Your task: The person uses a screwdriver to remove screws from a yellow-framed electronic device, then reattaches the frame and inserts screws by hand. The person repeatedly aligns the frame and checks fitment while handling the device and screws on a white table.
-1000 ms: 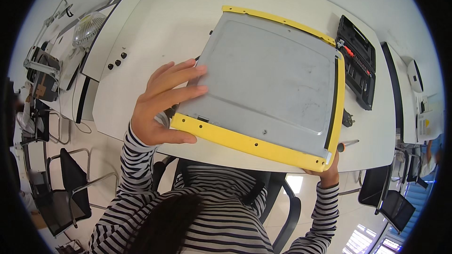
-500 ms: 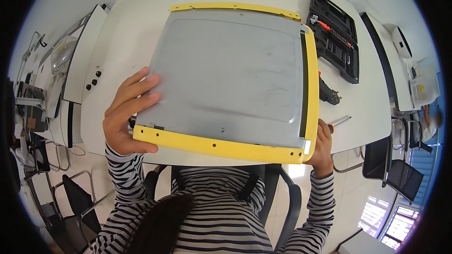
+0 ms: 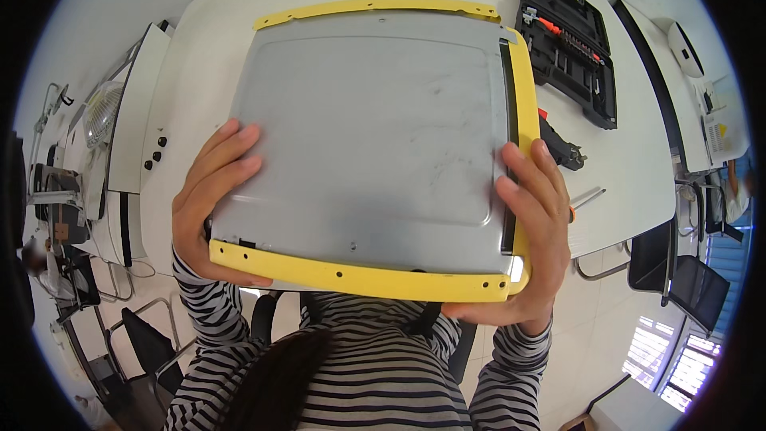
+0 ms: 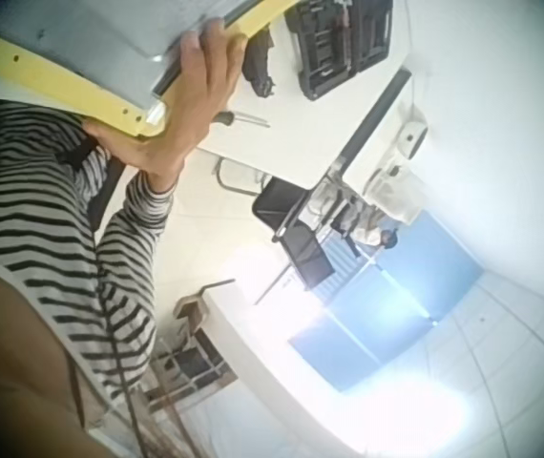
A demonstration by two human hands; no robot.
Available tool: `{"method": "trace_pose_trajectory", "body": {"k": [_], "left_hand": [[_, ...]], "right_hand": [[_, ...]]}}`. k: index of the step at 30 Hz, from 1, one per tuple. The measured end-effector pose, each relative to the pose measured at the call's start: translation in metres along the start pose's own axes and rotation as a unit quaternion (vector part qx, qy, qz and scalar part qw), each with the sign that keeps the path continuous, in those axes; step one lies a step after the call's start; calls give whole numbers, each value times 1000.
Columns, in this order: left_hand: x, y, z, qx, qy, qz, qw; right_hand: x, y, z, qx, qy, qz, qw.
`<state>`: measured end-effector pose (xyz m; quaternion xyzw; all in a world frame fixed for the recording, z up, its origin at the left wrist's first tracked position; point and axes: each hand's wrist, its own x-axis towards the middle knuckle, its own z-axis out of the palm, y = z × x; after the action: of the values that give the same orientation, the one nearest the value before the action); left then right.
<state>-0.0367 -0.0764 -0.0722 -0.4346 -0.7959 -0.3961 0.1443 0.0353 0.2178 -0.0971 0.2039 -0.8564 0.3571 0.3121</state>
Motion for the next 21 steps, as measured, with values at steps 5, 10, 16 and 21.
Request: {"method": "trace_pose_trajectory", "body": {"k": [5,10,16,21], "left_hand": [[-2,-1,3,26,24,16,999],[-1,-3,6,44,48,38,997],[0,-1,7,61,43,39,996],[-2,-3,10,39,55,32,997]], "right_hand": [[-2,3,3,-38,25,-12,999],[-6,5,1,-59,8,-24,998],[-10,4,2,-68,7,-23,997],[-10,4,6,-54,33,-11,998]]}}
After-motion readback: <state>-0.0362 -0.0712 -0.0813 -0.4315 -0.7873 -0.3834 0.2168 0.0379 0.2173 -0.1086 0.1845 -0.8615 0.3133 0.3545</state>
